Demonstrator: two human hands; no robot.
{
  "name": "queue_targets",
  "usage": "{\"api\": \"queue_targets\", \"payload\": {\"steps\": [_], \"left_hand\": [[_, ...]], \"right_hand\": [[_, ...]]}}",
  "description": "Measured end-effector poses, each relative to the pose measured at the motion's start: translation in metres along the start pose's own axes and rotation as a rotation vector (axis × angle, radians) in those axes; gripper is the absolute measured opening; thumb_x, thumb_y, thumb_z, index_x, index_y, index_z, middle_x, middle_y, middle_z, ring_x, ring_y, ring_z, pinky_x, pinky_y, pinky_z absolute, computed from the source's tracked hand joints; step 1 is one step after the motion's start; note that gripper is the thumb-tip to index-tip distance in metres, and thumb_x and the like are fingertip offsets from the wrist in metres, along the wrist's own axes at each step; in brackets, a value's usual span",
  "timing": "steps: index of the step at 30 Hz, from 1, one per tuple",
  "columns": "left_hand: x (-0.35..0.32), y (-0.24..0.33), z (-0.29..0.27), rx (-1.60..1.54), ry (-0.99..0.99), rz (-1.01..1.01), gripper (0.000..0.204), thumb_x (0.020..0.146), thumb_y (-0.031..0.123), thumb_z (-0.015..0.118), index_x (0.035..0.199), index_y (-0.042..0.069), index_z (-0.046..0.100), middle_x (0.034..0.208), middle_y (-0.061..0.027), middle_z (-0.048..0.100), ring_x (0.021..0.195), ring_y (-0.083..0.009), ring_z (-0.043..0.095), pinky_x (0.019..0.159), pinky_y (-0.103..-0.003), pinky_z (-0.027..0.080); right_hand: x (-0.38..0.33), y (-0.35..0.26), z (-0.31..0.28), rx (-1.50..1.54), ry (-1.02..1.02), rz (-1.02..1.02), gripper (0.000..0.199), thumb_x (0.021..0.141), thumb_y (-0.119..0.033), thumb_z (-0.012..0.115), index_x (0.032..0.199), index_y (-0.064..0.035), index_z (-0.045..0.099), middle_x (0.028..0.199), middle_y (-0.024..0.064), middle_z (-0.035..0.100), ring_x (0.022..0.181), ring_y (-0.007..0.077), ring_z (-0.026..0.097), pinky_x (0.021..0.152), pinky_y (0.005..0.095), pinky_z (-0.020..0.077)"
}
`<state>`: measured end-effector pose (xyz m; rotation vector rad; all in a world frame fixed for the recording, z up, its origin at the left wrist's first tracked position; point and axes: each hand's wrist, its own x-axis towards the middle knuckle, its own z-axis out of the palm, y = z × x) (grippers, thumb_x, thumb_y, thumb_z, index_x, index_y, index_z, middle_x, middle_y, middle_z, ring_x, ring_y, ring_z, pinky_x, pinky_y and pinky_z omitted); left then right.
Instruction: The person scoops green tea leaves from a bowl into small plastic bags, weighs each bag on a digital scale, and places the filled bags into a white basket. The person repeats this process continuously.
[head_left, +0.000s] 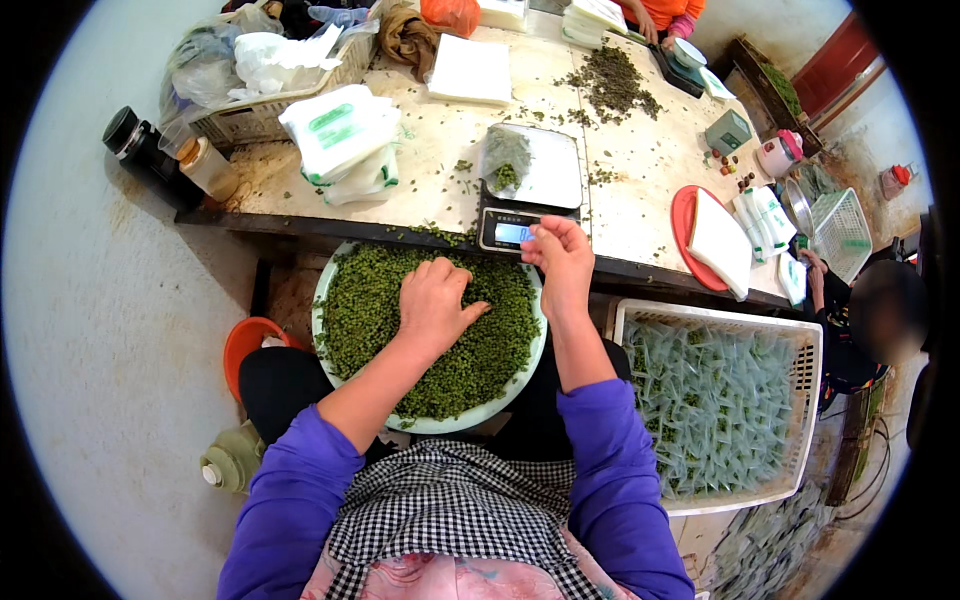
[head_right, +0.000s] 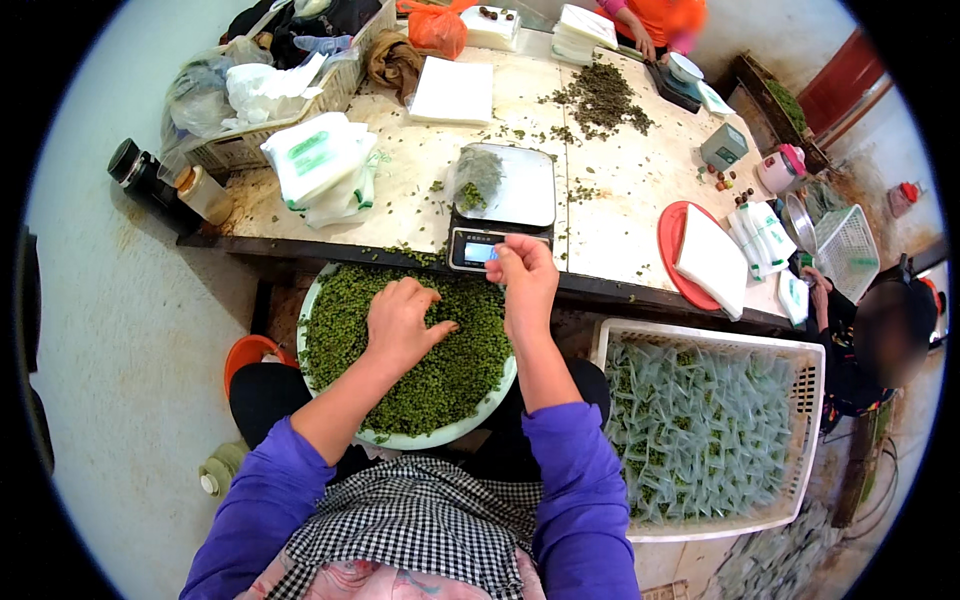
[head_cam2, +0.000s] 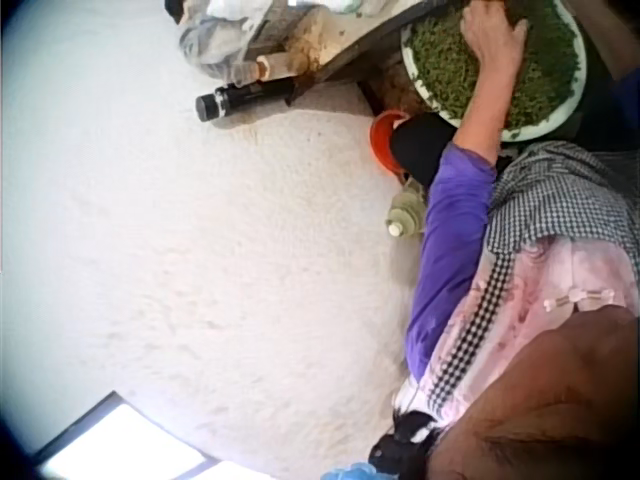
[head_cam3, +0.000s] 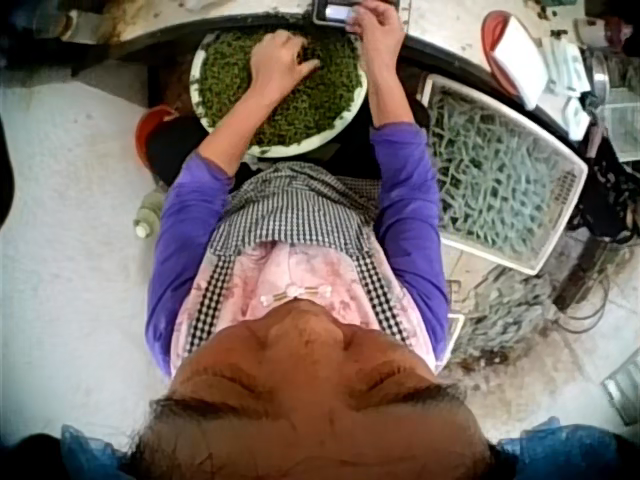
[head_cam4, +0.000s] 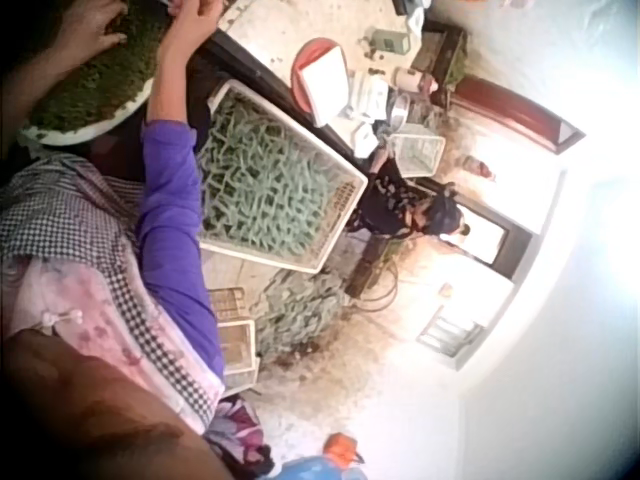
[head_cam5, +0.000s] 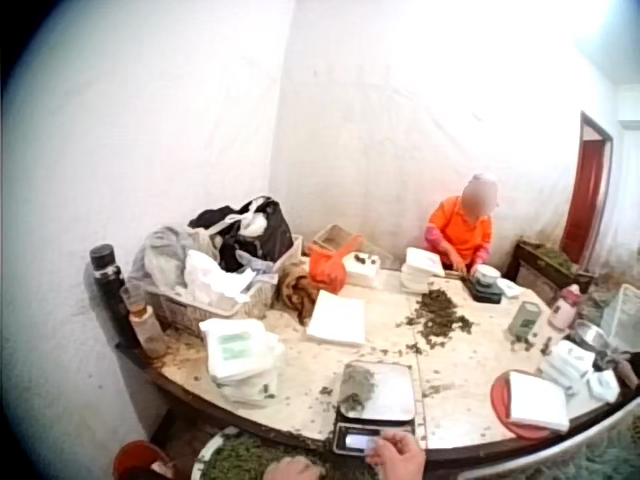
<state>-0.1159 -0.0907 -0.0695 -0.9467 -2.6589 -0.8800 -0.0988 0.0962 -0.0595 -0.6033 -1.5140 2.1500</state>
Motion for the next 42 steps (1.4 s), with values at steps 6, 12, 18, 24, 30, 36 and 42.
{"api": "queue_targets", "payload": {"steps": [6,12,18,24,30,36,42], "left_hand": [[0.001,-0.001,0.032,0.192,-0.047,0.004,0.018,0.068,0.018,0.080,0.082,0.011,0.070,0.085,-0.0048,0.059,0.086,-0.0262,0.059,0.073,-0.042,0.046],[-0.008,-0.015,0.018,-0.679,-0.018,-0.413,0.008,0.080,0.007,0.074,0.087,0.005,0.070,0.081,-0.0025,0.064,0.075,-0.0162,0.060,0.066,-0.032,0.049],[0.005,-0.021,0.009,-1.320,-0.007,-0.655,0.015,0.089,0.004,0.069,0.102,0.003,0.063,0.085,-0.0042,0.068,0.071,-0.0096,0.062,0.062,-0.022,0.049],[0.049,-0.004,0.015,-1.325,0.193,-0.504,0.012,0.090,0.001,0.066,0.100,-0.001,0.061,0.087,-0.0082,0.068,0.076,-0.0146,0.066,0.071,-0.026,0.055],[0.116,0.005,0.031,-0.561,0.469,0.071,0.019,0.076,-0.005,0.073,0.091,0.005,0.069,0.111,-0.0055,0.064,0.097,-0.0214,0.063,0.082,-0.033,0.051],[0.122,0.000,0.038,0.097,0.553,0.178,0.022,0.061,0.007,0.080,0.081,0.013,0.073,0.116,-0.0031,0.061,0.106,-0.0256,0.055,0.092,-0.039,0.038],[0.126,-0.009,0.038,0.219,0.496,0.218,0.019,0.064,0.007,0.078,0.082,0.010,0.072,0.121,-0.0053,0.061,0.119,-0.0271,0.052,0.101,-0.044,0.037]], "right_hand": [[-0.021,-0.005,-0.018,0.033,0.029,0.007,0.013,0.091,-0.003,0.062,0.103,-0.0011,0.060,0.088,0.0061,0.066,0.067,0.0113,0.062,0.059,0.0237,0.0491],[-0.021,0.002,-0.040,0.082,0.094,0.017,0.012,0.091,-0.004,0.061,0.103,-0.0013,0.060,0.087,0.0066,0.067,0.066,0.0110,0.062,0.060,0.0236,0.0495],[-0.020,0.022,-0.050,0.065,0.133,0.027,0.012,0.092,-0.004,0.059,0.104,-0.0013,0.060,0.088,0.0066,0.067,0.066,0.0104,0.061,0.060,0.0233,0.0482],[-0.014,0.027,-0.046,0.041,0.083,-0.002,0.012,0.091,-0.003,0.060,0.103,-0.0023,0.060,0.087,0.0062,0.068,0.064,0.0098,0.060,0.059,0.0220,0.0465],[-0.017,0.020,-0.032,0.023,0.004,0.037,0.015,0.090,0.001,0.058,0.105,0.0000,0.060,0.086,0.0077,0.066,0.064,0.0106,0.059,0.060,0.0236,0.0475],[-0.021,0.016,-0.035,0.010,-0.034,0.036,0.013,0.092,-0.001,0.058,0.105,-0.0010,0.060,0.089,0.0053,0.065,0.068,0.0087,0.058,0.063,0.0222,0.0497],[-0.021,0.015,-0.036,0.001,-0.073,0.057,0.014,0.092,-0.001,0.058,0.106,-0.0010,0.060,0.091,0.0052,0.065,0.070,0.0085,0.059,0.064,0.0222,0.0502]]}}
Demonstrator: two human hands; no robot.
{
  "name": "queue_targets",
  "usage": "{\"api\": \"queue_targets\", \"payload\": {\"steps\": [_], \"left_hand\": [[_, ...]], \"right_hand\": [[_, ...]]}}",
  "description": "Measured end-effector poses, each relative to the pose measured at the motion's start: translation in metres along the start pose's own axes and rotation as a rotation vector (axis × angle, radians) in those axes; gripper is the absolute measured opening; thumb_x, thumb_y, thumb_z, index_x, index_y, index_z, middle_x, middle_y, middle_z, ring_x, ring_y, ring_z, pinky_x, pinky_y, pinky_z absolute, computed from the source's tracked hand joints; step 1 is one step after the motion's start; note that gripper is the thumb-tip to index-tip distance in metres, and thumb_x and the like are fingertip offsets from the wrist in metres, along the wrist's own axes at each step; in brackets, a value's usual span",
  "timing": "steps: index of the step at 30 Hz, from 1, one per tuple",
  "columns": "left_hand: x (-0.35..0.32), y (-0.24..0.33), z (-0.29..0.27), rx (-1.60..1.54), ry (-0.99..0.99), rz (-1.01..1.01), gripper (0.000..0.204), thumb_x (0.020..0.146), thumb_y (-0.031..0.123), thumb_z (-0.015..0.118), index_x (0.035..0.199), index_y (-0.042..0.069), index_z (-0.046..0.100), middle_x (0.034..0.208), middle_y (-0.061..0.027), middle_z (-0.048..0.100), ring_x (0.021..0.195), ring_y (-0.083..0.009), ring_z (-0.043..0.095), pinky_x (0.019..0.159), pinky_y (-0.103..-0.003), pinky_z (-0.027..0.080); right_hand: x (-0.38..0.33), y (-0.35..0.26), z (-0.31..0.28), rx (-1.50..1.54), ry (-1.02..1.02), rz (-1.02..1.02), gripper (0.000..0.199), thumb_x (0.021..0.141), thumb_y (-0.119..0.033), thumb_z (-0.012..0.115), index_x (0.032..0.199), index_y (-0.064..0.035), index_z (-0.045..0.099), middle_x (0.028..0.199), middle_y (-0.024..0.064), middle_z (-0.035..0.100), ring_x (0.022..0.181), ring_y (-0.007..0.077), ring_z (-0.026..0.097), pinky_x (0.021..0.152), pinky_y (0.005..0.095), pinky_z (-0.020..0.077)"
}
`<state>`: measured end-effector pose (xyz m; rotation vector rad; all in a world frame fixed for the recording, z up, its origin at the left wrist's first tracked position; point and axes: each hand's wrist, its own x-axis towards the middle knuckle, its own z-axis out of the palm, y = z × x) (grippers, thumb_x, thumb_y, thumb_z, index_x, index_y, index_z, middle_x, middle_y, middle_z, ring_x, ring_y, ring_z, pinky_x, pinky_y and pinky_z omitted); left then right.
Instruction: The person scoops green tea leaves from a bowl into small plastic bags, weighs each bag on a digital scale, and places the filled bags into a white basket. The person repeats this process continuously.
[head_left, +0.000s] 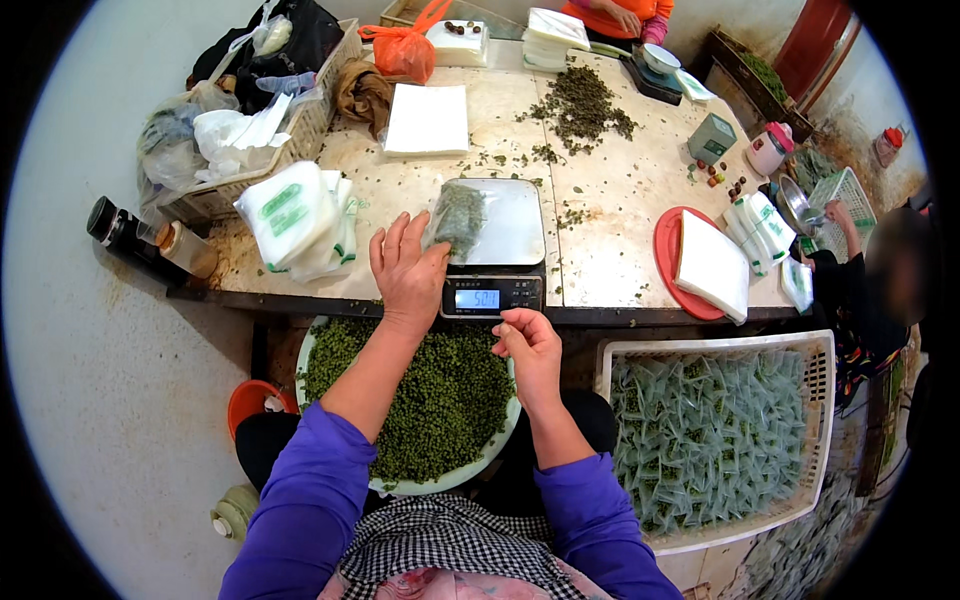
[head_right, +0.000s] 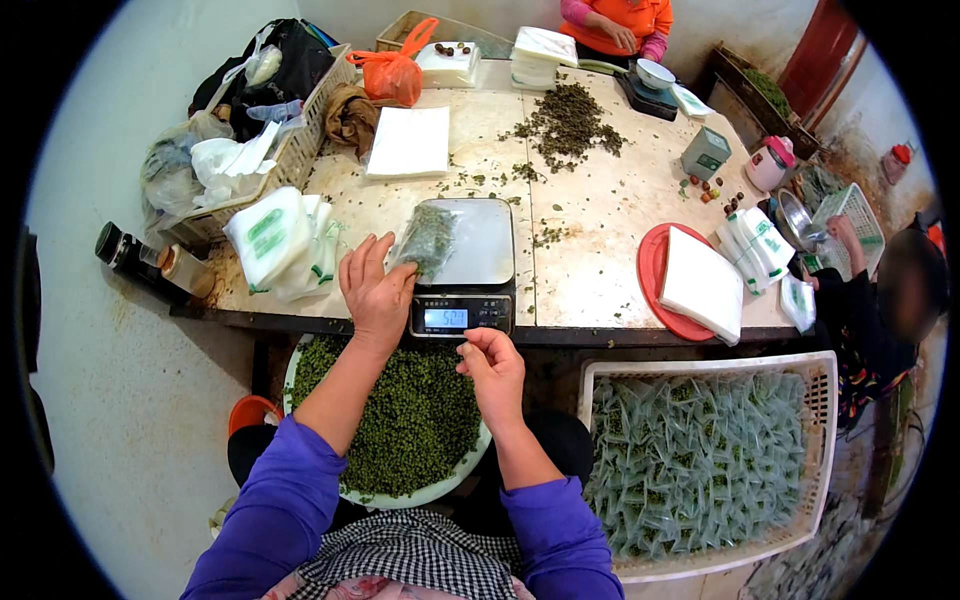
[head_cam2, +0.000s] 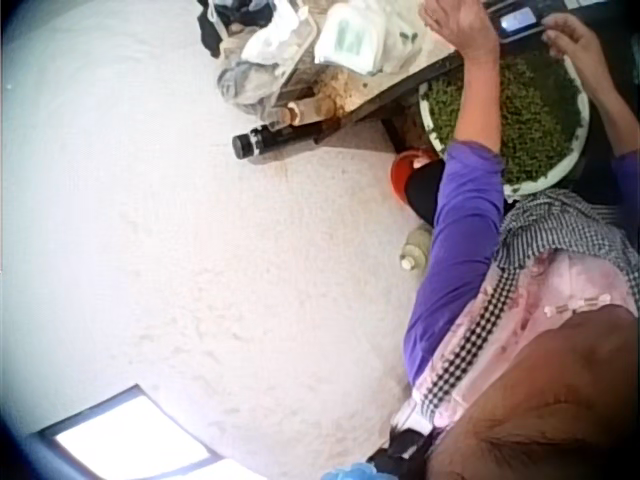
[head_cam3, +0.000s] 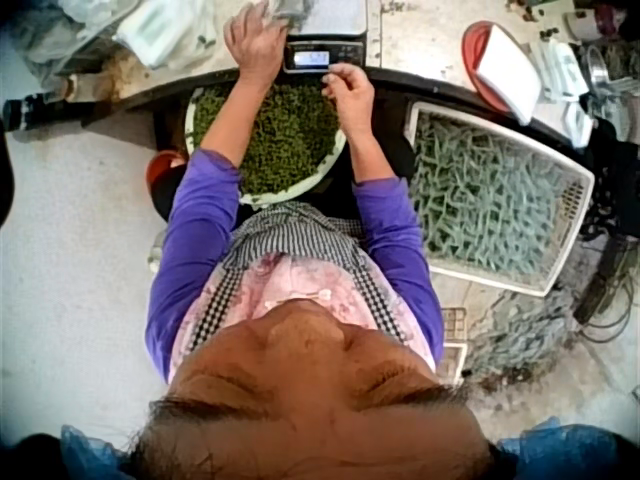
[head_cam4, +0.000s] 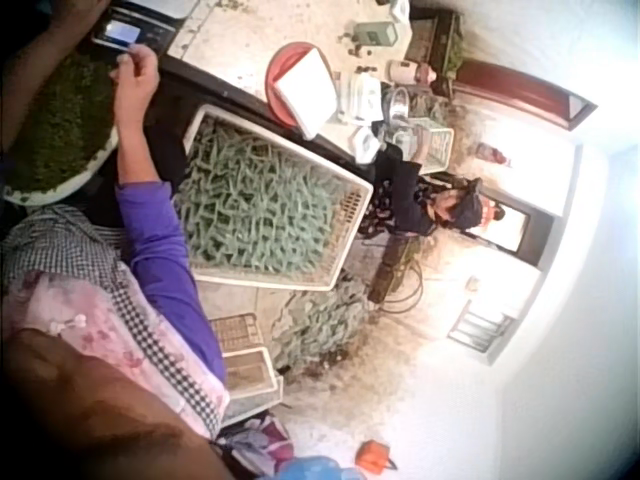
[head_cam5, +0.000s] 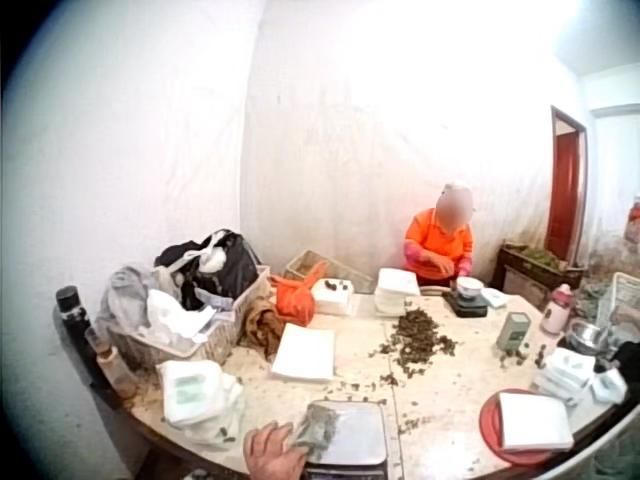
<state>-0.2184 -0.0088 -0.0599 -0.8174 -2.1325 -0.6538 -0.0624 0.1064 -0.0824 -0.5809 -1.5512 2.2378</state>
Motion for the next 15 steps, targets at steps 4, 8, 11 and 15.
{"api": "queue_targets", "payload": {"steps": [4,8,11,15], "left_hand": [[0.003,-0.003,0.014,-0.151,-0.021,0.013,0.017,0.066,0.002,0.075,0.082,0.005,0.070,0.120,-0.0086,0.063,0.116,-0.0299,0.056,0.098,-0.043,0.043],[0.031,0.007,0.026,-0.195,0.038,0.090,0.016,0.066,-0.001,0.073,0.082,0.004,0.070,0.118,-0.0101,0.064,0.110,-0.0305,0.060,0.092,-0.040,0.048],[0.038,0.009,0.029,-0.150,0.009,0.111,0.012,0.069,0.002,0.072,0.081,0.004,0.070,0.118,-0.0098,0.065,0.109,-0.0306,0.060,0.092,-0.040,0.047],[0.030,0.006,0.020,-0.115,-0.094,0.124,0.012,0.073,0.005,0.070,0.085,0.005,0.072,0.118,-0.0097,0.065,0.108,-0.0304,0.059,0.092,-0.040,0.046]], "right_hand": [[-0.001,-0.002,0.001,-0.037,-0.013,0.005,0.015,0.092,-0.001,0.058,0.107,-0.0012,0.060,0.090,0.0058,0.065,0.069,0.0088,0.059,0.063,0.0224,0.0492],[0.002,0.000,0.003,-0.037,0.006,0.000,0.016,0.092,-0.002,0.059,0.107,-0.0013,0.061,0.088,0.0069,0.066,0.065,0.0093,0.059,0.061,0.0226,0.0469],[0.002,0.001,0.000,-0.041,0.029,-0.012,0.016,0.091,-0.002,0.058,0.107,-0.0007,0.061,0.086,0.0077,0.067,0.065,0.0095,0.059,0.060,0.0230,0.0467],[0.006,0.001,-0.004,-0.063,0.014,-0.002,0.016,0.092,-0.003,0.058,0.107,-0.0007,0.061,0.087,0.0069,0.067,0.065,0.0092,0.059,0.060,0.0225,0.0467]]}}
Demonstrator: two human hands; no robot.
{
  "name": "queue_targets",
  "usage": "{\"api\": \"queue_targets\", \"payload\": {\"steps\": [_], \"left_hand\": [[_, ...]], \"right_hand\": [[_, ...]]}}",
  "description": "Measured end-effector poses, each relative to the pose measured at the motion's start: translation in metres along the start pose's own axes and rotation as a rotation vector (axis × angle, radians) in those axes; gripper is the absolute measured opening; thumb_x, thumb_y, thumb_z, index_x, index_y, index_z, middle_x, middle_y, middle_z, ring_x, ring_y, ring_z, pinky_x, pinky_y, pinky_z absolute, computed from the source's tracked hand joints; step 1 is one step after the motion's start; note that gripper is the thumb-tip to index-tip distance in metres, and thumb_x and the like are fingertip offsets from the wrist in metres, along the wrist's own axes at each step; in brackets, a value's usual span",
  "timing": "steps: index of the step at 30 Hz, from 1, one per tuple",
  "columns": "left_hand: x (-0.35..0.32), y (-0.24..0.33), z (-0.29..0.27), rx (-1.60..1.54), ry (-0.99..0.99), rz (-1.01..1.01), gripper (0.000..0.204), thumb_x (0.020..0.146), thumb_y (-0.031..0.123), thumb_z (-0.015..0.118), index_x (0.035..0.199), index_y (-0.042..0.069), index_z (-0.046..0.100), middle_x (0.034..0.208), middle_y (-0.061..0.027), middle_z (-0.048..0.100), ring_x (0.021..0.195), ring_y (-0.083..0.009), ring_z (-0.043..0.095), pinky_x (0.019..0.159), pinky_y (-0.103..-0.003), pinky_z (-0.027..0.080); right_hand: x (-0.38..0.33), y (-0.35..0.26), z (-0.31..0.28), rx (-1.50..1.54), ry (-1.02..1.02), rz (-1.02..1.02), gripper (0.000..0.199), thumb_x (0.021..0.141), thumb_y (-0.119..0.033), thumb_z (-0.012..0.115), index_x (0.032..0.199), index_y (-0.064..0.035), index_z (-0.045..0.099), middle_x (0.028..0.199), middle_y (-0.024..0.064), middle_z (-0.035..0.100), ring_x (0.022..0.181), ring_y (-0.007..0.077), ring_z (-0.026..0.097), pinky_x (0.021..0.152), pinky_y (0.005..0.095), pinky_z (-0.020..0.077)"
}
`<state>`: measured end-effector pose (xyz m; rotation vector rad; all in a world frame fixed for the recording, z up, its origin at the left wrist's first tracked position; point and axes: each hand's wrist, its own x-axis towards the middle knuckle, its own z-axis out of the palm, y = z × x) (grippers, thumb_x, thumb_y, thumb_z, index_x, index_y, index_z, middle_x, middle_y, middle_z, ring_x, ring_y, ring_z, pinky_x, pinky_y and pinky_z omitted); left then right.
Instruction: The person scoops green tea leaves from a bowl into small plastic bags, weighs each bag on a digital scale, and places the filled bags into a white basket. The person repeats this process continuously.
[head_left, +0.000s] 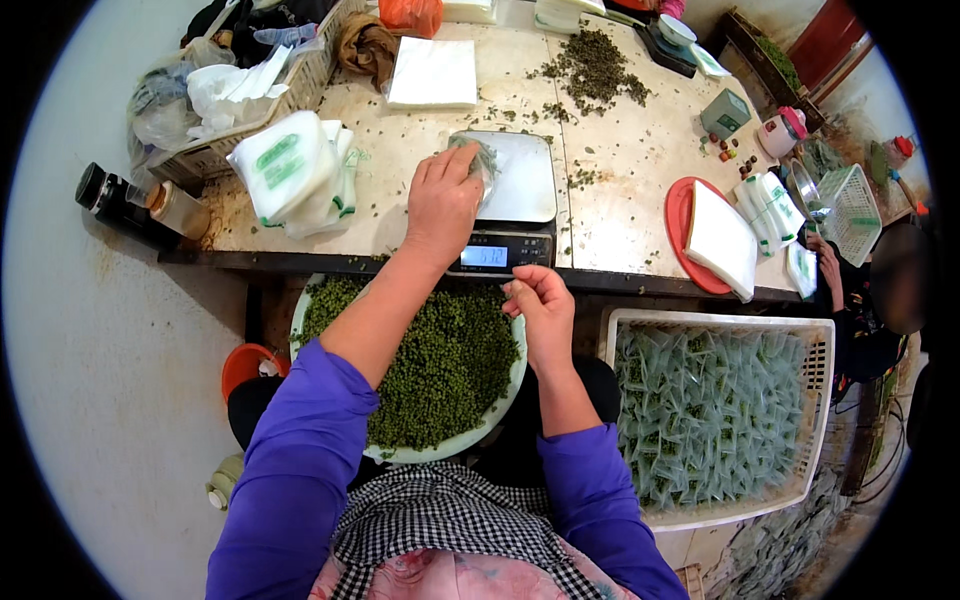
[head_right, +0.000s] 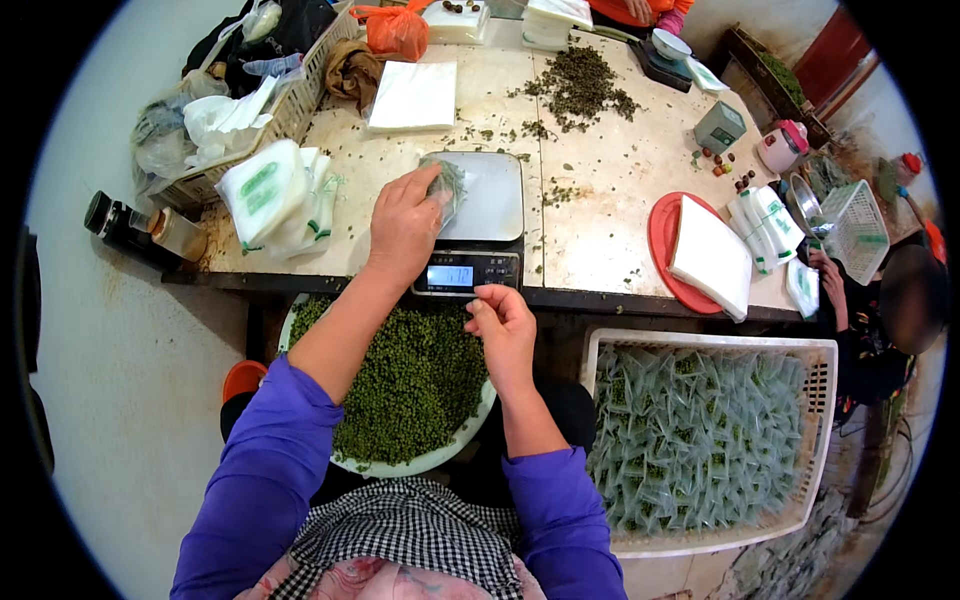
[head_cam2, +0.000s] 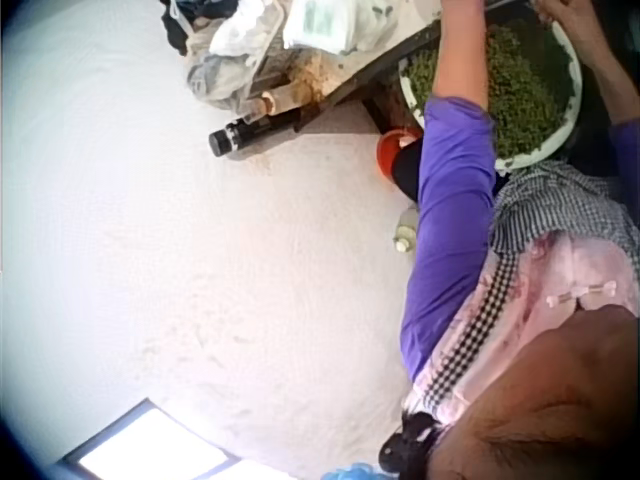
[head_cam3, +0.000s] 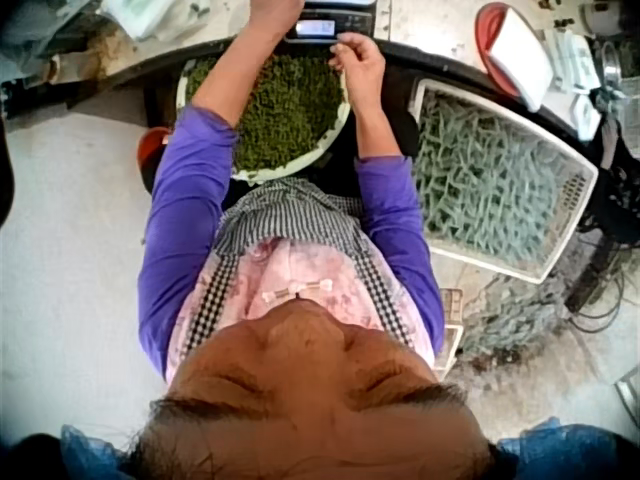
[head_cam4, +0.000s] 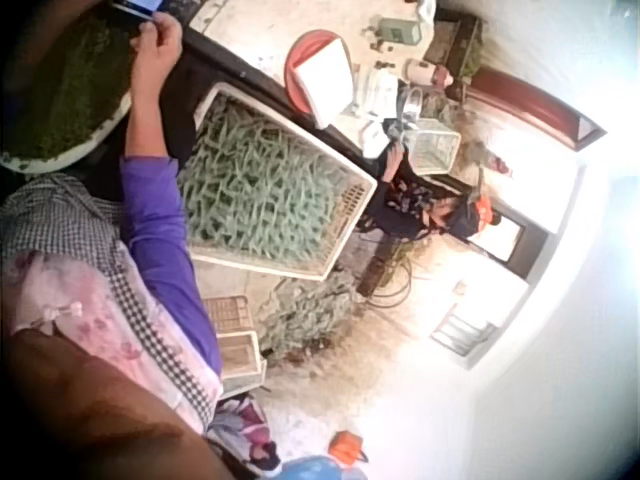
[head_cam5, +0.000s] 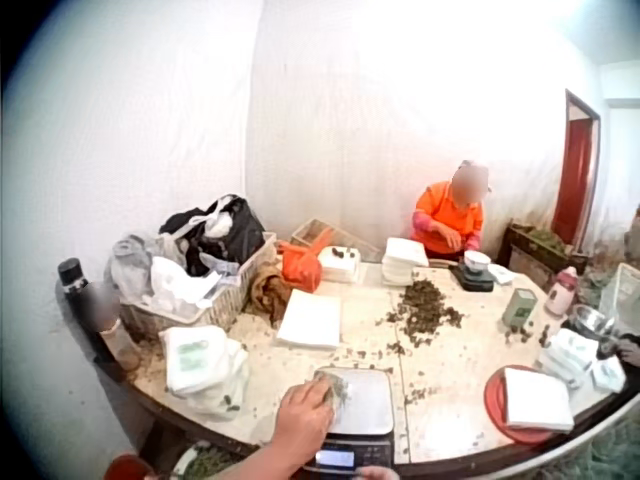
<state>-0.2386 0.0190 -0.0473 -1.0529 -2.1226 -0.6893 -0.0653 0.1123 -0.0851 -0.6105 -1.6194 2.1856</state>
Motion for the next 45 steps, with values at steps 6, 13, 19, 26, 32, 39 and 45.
{"api": "queue_targets", "payload": {"steps": [6,13,19,26,32,39,45], "left_hand": [[-0.053,0.016,-0.056,-0.155,-0.017,-0.149,0.014,0.071,0.006,0.073,0.085,0.008,0.070,0.104,-0.0078,0.064,0.098,-0.0279,0.060,0.085,-0.040,0.047],[-0.112,0.028,-0.073,-0.170,-0.418,-0.034,0.020,0.067,0.010,0.078,0.086,0.008,0.071,0.086,-0.0033,0.060,0.080,-0.0265,0.058,0.069,-0.038,0.048],[-0.119,0.026,-0.079,-0.324,-0.290,-0.211,0.014,0.074,0.009,0.077,0.084,0.005,0.068,0.079,-0.0024,0.063,0.075,-0.0223,0.061,0.066,-0.034,0.049],[-0.117,0.018,-0.086,-1.360,-0.166,-1.136,0.011,0.091,0.010,0.069,0.099,0.004,0.064,0.083,-0.0026,0.066,0.072,-0.0115,0.061,0.068,-0.026,0.051],[-0.114,0.033,-0.082,-1.557,-0.226,-1.271,0.014,0.094,0.012,0.065,0.106,0.005,0.061,0.089,-0.0031,0.064,0.076,-0.0126,0.061,0.072,-0.027,0.053],[-0.117,0.031,-0.084,-1.412,-0.238,-1.124,0.048,0.093,0.016,0.067,0.135,0.005,0.047,0.102,-0.0033,0.060,0.089,-0.0102,0.057,0.077,-0.025,0.050],[-0.125,0.027,-0.085,-0.860,-0.424,-0.718,0.019,0.086,0.006,0.071,0.105,0.003,0.070,0.098,-0.0032,0.062,0.081,-0.0112,0.060,0.071,-0.025,0.049]], "right_hand": [[-0.001,0.002,-0.004,-0.031,0.016,0.025,0.016,0.091,-0.004,0.059,0.107,-0.0012,0.061,0.089,0.0060,0.067,0.066,0.0087,0.060,0.061,0.0218,0.0464],[0.000,0.007,-0.002,-0.033,-0.007,0.020,0.014,0.092,-0.004,0.059,0.106,-0.0020,0.062,0.088,0.0048,0.066,0.066,0.0083,0.059,0.060,0.0215,0.0454],[-0.003,0.011,-0.009,-0.035,0.033,0.014,0.013,0.091,-0.006,0.060,0.103,-0.0031,0.063,0.086,0.0030,0.066,0.065,0.0075,0.059,0.058,0.0209,0.0444],[-0.004,0.014,-0.002,-0.086,-0.080,0.027,0.022,0.092,-0.012,0.065,0.112,-0.0039,0.062,0.096,0.0050,0.067,0.075,0.0091,0.063,0.065,0.0221,0.0470],[-0.016,0.018,0.019,-0.054,-0.401,0.038,0.039,0.092,-0.009,0.065,0.129,-0.0025,0.053,0.105,0.0049,0.065,0.087,0.0105,0.063,0.070,0.0239,0.0503],[-0.018,0.018,0.019,-0.232,-0.309,-0.055,0.019,0.091,-0.007,0.065,0.108,-0.0008,0.061,0.085,-0.0001,0.064,0.072,0.0067,0.060,0.063,0.0218,0.0479],[-0.019,0.023,0.021,-0.417,-0.320,-0.290,0.019,0.089,-0.007,0.069,0.107,-0.0025,0.063,0.091,0.0017,0.064,0.076,0.0087,0.059,0.066,0.0239,0.0489]]}}
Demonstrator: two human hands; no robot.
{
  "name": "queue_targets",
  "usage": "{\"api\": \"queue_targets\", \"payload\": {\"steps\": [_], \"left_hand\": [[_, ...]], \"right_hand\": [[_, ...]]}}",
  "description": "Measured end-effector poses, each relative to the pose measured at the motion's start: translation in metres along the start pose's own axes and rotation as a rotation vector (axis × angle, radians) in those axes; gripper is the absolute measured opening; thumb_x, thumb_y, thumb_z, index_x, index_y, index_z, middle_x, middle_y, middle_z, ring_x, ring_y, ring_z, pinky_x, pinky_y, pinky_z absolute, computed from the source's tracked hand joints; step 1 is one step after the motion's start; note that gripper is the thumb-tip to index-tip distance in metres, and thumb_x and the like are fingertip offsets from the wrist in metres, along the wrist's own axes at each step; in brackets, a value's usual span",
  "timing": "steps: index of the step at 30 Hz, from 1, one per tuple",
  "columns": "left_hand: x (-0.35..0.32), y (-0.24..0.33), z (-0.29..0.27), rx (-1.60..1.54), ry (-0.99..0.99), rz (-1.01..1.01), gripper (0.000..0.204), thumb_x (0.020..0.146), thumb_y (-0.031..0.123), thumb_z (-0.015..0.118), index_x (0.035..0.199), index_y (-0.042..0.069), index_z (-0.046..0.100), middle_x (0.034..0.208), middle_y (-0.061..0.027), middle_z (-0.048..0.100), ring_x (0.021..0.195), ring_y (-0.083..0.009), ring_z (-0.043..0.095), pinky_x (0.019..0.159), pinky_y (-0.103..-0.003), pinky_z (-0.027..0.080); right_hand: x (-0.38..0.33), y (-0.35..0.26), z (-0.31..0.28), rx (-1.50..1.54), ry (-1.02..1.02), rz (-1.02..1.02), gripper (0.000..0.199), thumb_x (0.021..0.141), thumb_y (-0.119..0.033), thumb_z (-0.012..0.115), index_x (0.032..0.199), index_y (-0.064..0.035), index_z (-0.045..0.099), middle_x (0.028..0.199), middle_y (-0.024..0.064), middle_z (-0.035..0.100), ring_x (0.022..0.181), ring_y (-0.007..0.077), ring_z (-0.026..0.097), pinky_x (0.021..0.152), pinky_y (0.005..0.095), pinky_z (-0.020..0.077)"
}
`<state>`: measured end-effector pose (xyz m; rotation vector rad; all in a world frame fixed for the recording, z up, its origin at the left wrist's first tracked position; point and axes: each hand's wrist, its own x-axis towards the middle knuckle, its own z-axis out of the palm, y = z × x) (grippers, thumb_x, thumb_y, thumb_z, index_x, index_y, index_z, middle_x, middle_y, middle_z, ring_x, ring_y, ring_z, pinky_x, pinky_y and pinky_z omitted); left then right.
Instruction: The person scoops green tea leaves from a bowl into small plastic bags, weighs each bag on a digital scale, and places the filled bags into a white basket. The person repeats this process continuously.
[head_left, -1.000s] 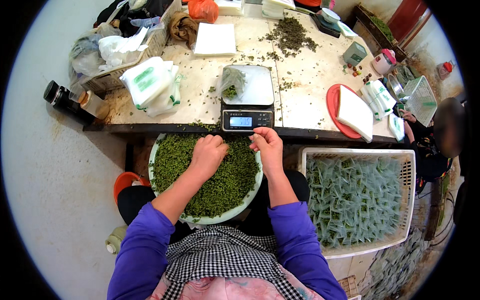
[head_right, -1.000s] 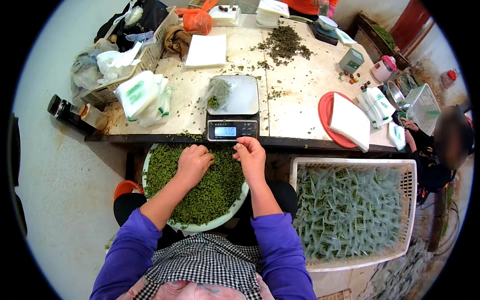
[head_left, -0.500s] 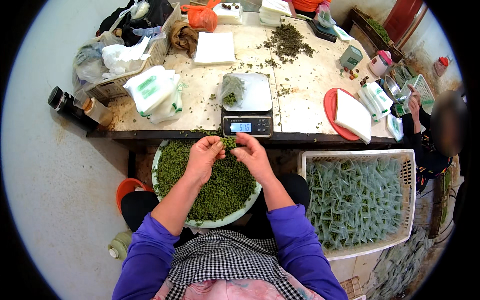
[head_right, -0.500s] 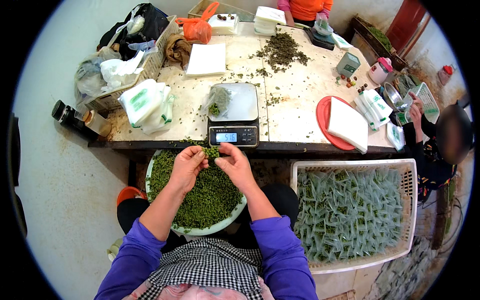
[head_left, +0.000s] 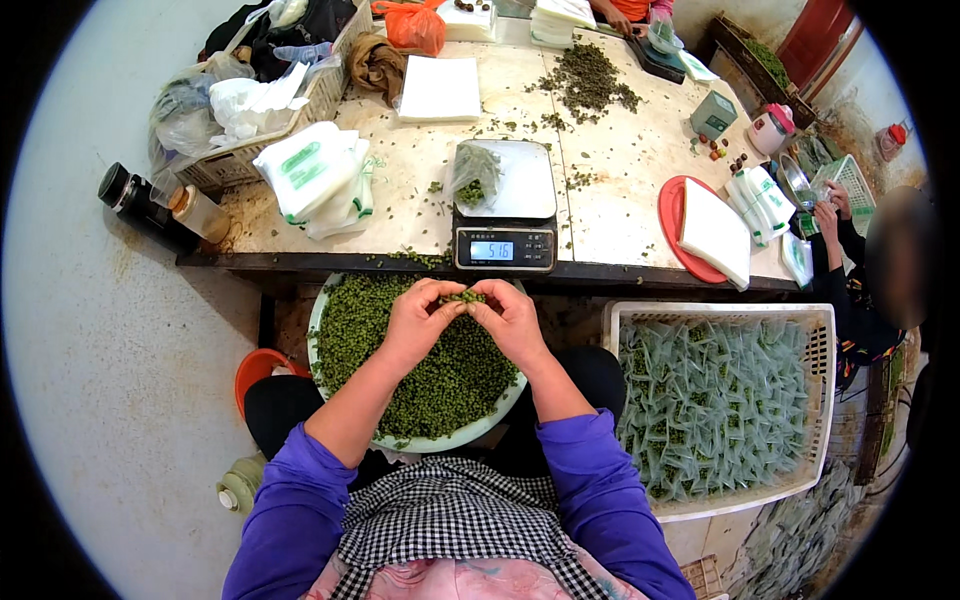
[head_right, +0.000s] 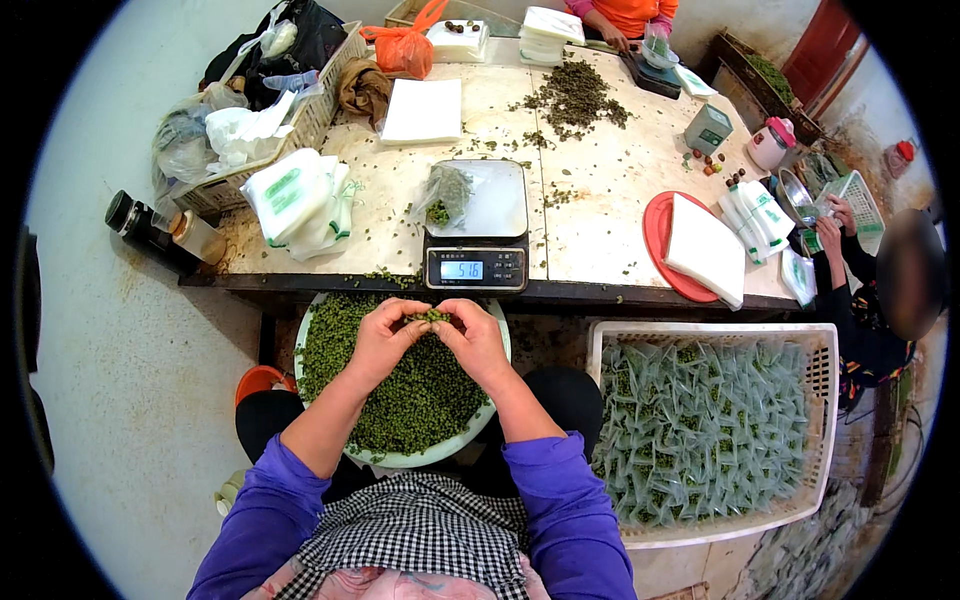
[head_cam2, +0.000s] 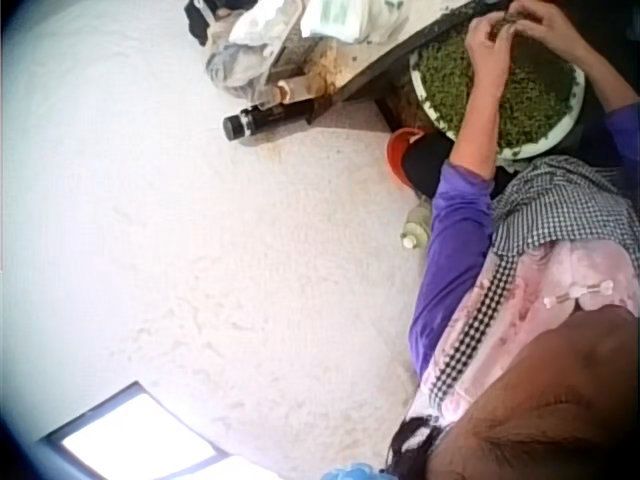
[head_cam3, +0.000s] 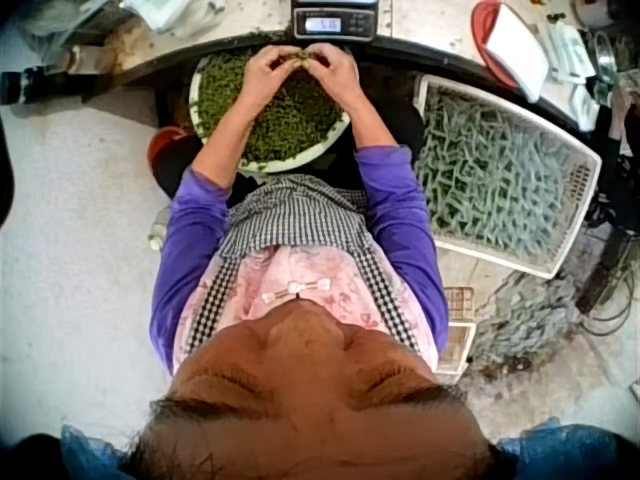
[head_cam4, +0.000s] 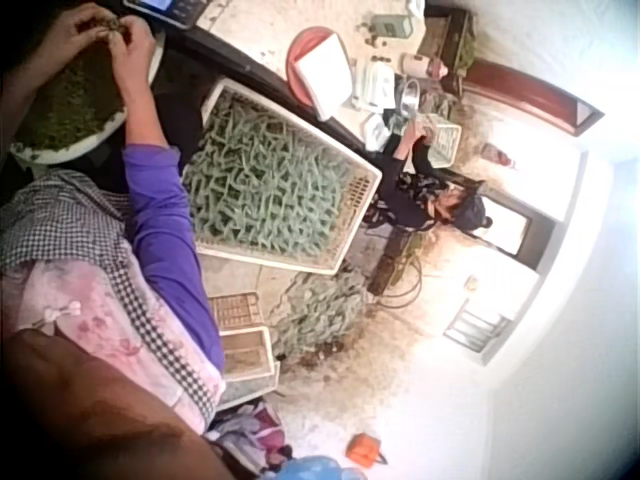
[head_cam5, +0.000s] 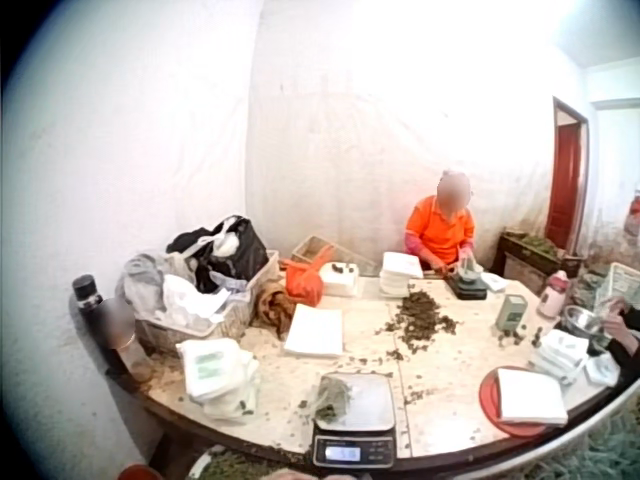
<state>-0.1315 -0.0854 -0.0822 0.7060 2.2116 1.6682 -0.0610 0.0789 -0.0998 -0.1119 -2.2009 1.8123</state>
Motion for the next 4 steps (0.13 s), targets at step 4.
{"api": "queue_targets", "payload": {"steps": [4], "left_hand": [[-0.0068,0.0003,-0.0073,0.260,0.000,0.066,0.018,0.088,0.007,0.069,0.105,0.005,0.071,0.097,-0.0062,0.065,0.078,-0.0181,0.063,0.070,-0.027,0.051]], "right_hand": [[-0.0007,-0.0056,-0.0004,-0.214,0.022,-0.030,0.022,0.086,-0.008,0.070,0.106,-0.0024,0.064,0.098,0.0071,0.066,0.077,0.0207,0.064,0.069,0.0302,0.0521]]}}
